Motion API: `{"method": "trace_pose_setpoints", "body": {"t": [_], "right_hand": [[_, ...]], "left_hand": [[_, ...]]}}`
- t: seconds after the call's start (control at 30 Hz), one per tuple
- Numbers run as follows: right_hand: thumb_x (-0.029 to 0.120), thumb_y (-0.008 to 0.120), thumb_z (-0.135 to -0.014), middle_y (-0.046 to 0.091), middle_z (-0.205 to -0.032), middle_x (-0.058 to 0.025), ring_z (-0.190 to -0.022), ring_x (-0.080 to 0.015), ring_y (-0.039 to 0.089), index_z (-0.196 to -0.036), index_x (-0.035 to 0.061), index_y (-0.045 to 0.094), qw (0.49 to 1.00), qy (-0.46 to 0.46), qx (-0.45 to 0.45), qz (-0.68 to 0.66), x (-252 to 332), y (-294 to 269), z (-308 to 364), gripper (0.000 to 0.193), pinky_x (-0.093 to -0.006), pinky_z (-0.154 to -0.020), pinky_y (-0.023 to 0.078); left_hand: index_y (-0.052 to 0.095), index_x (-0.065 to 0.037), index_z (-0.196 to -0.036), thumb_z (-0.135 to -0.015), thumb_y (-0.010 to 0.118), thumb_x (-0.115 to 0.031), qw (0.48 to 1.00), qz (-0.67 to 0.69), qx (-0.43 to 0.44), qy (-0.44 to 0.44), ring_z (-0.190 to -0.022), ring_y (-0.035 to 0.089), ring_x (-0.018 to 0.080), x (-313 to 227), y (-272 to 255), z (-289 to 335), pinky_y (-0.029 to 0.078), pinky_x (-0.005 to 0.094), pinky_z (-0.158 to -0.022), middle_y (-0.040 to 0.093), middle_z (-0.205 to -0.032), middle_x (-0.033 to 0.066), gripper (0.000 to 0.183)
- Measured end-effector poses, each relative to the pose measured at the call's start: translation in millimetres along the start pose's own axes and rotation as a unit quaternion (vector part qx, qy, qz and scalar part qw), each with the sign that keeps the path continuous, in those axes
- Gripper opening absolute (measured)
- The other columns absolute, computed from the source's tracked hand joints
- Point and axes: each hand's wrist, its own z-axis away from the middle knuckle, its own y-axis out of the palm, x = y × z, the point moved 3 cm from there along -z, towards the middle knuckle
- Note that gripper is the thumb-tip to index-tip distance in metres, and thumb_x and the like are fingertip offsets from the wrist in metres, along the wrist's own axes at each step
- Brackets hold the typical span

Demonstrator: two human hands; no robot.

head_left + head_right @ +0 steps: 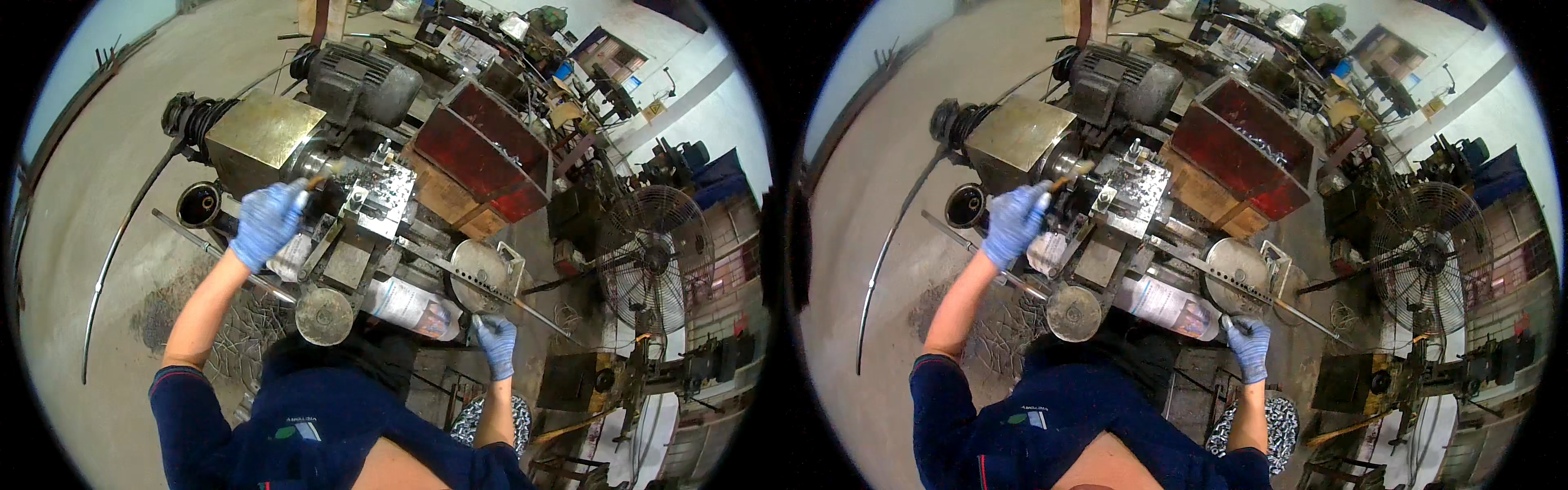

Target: The person operates a metal lathe, picking up small metal components from a bin, securing them in the chuck, using a hand lever to engage the machine for cutting or shaping, and then removing the finished part and placing it back into the container.

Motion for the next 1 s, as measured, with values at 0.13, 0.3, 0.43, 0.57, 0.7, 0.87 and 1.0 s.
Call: {"method": "trace_pose_setpoints", "body": {"t": [0.13,0.3,0.43,0.57,0.7,0.87,1.0], "right_hand": [[0.011,0.071,-0.076,0.064,-0.067,-0.002,-0.057,-0.0059,0.053,-0.079,-0.0028,0.067,0.996,0.073,0.054,-0.026,-16,4,2,0.015,-0.0214,-0.055,0.044],[0.012,0.071,-0.076,0.063,-0.067,-0.0011,-0.059,-0.0058,0.052,-0.081,-0.0035,0.067,0.998,0.055,0.033,0.0,-23,-1,7,0.017,-0.0221,-0.056,0.044],[0.014,0.075,-0.072,0.065,-0.067,-0.0039,-0.061,-0.0083,0.055,-0.077,-0.0016,0.067,0.999,0.052,0.002,0.006,-18,-7,10,0.019,-0.0246,-0.06,0.046],[0.017,0.075,-0.074,0.064,-0.071,-0.0006,-0.064,-0.0074,0.055,-0.079,-0.0013,0.067,0.993,0.111,0.001,0.029,-12,-24,-2,0.02,-0.0248,-0.062,0.046],[0.021,0.077,-0.071,0.067,-0.078,-0.0063,-0.07,-0.0108,0.058,-0.085,-0.0014,0.067,0.992,0.096,-0.074,0.036,-99,-62,-45,0.028,-0.0265,-0.068,0.048],[0.041,0.07,-0.065,0.061,-0.107,-0.0198,-0.103,-0.0337,0.056,-0.108,0.0034,0.06,0.866,0.069,-0.014,0.495,-150,-103,-79,0.058,-0.0399,-0.09,0.044],[0.046,0.066,-0.066,0.05,-0.127,-0.013,-0.124,-0.0301,0.04,-0.124,0.0128,0.051,0.81,0.29,0.109,0.498,-234,-145,-72,0.069,-0.0414,-0.103,0.031]], "left_hand": [[0.061,-0.009,-0.098,-0.087,0.051,-0.022,0.999,0.024,0.038,-0.007,-0.062,0.059,0.0305,-6,38,4,0.045,0.0408,-0.056,0.058,-0.07,0.0125,0.02],[0.062,-0.009,-0.093,-0.086,0.051,-0.022,0.993,-0.026,0.118,-0.013,-0.063,0.059,0.0307,-5,46,7,0.046,0.0413,-0.058,0.058,-0.069,0.0125,0.018],[0.064,-0.009,-0.091,-0.086,0.052,-0.022,0.998,-0.008,0.064,-0.014,-0.063,0.059,0.0298,3,22,13,0.047,0.0412,-0.059,0.059,-0.071,0.0121,0.018],[0.065,-0.007,-0.096,-0.083,0.06,-0.019,0.996,0.019,-0.082,-0.013,-0.064,0.061,0.0288,4,-40,-11,0.048,0.0363,-0.057,0.062,-0.076,0.0132,0.018],[0.066,-0.011,-0.098,-0.085,0.057,-0.027,0.992,-0.102,-0.024,-0.066,-0.069,0.062,0.0291,56,-45,-26,0.049,0.0374,-0.06,0.064,-0.08,0.0129,0.022],[0.063,-0.013,-0.109,-0.087,0.054,-0.035,0.984,0.0,0.071,-0.161,-0.077,0.063,0.0319,75,-50,-26,0.049,0.0367,-0.068,0.064,-0.088,0.0168,0.032],[0.06,-0.01,-0.115,-0.088,0.053,-0.033,0.98,0.068,-0.063,-0.177,-0.074,0.065,0.0251,93,-75,4,0.048,0.0337,-0.068,0.066,-0.087,0.0152,0.036]]}}
